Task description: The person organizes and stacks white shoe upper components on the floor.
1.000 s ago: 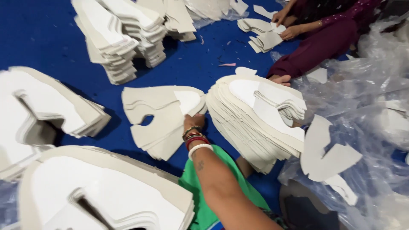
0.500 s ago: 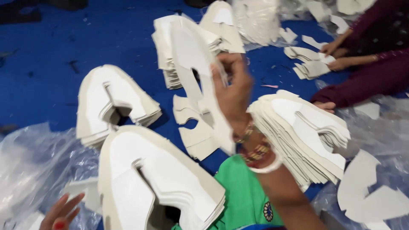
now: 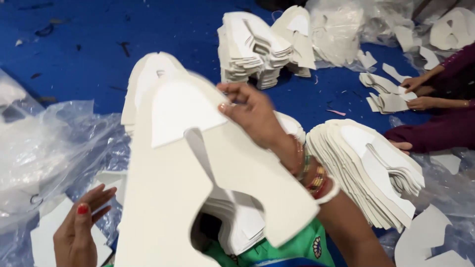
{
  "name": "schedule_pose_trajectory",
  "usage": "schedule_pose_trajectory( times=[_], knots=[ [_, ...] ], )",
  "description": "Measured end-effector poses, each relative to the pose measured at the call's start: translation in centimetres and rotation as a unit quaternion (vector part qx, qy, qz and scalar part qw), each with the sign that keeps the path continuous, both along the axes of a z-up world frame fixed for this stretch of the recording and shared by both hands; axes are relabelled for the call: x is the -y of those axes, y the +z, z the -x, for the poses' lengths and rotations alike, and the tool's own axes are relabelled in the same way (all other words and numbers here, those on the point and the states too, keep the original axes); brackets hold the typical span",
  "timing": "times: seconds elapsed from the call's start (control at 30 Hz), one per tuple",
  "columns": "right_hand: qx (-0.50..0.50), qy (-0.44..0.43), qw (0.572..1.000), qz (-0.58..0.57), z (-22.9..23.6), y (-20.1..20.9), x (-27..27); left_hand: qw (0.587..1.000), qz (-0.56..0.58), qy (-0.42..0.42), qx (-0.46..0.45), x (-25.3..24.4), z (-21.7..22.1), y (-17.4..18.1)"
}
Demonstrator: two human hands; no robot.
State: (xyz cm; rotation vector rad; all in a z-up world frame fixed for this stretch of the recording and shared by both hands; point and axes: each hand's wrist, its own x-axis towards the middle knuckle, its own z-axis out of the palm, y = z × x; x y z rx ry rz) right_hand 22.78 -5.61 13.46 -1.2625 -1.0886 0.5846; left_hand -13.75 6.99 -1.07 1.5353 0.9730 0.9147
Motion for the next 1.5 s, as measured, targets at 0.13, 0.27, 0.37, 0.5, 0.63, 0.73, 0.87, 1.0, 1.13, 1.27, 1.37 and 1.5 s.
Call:
schedule_pose_trajectory(
  times=[0.13,0.27,0.37,0.5,0.63,0.73,0.87,1.0,1.13,1.27,1.37,1.5],
  knots=[
    [0.162,-0.051,0.962,0.213,1.8,-5.6,-1.3,1.0,-0.019,-0.006,0.0,-3.0,4.6,-5.0],
    [0.44,-0.131,0.879,0.128,2.3,-7.0,-1.9,0.989,-0.051,0.087,-0.107,-5.1,11.7,-8.8],
    [0.448,-0.111,0.884,0.072,6.1,-3.5,-2.8,0.975,0.049,0.17,-0.137,-7.2,18.0,-16.8],
    [0.525,-0.056,0.849,0.027,10.2,-6.8,-4.2,0.945,0.064,0.16,-0.277,-8.8,19.9,-21.6],
    [0.585,0.032,0.806,0.085,11.2,-10.9,-4.8,0.927,0.149,0.128,-0.32,-10.6,18.8,-22.7],
    [0.585,0.054,0.802,0.108,11.5,-11.4,-4.3,0.903,0.103,0.137,-0.394,-11.0,17.6,-22.0],
    [0.585,0.051,0.802,0.106,11.2,-11.4,-4.4,0.862,0.088,0.165,-0.471,-11.6,15.4,-20.2],
    [0.586,0.06,0.8,0.117,11.2,-11.7,-4.6,0.854,0.085,0.175,-0.483,-11.0,16.0,-20.6],
    [0.549,0.135,0.804,0.184,9.8,-10.8,-5.5,0.887,0.001,0.218,-0.407,-9.9,15.8,-20.3],
    [0.446,0.229,0.822,0.268,9.9,-7.7,-6.5,0.943,-0.062,0.167,-0.282,-11.7,15.5,-22.7],
    [0.497,0.234,0.791,0.271,12.5,-5.1,-7.5,0.9,-0.071,0.172,-0.395,-12.8,14.4,-22.7],
    [0.495,0.256,0.782,0.28,17.4,-2.6,-9.2,0.866,-0.054,0.147,-0.474,-12.2,13.7,-19.8]
  ],
)
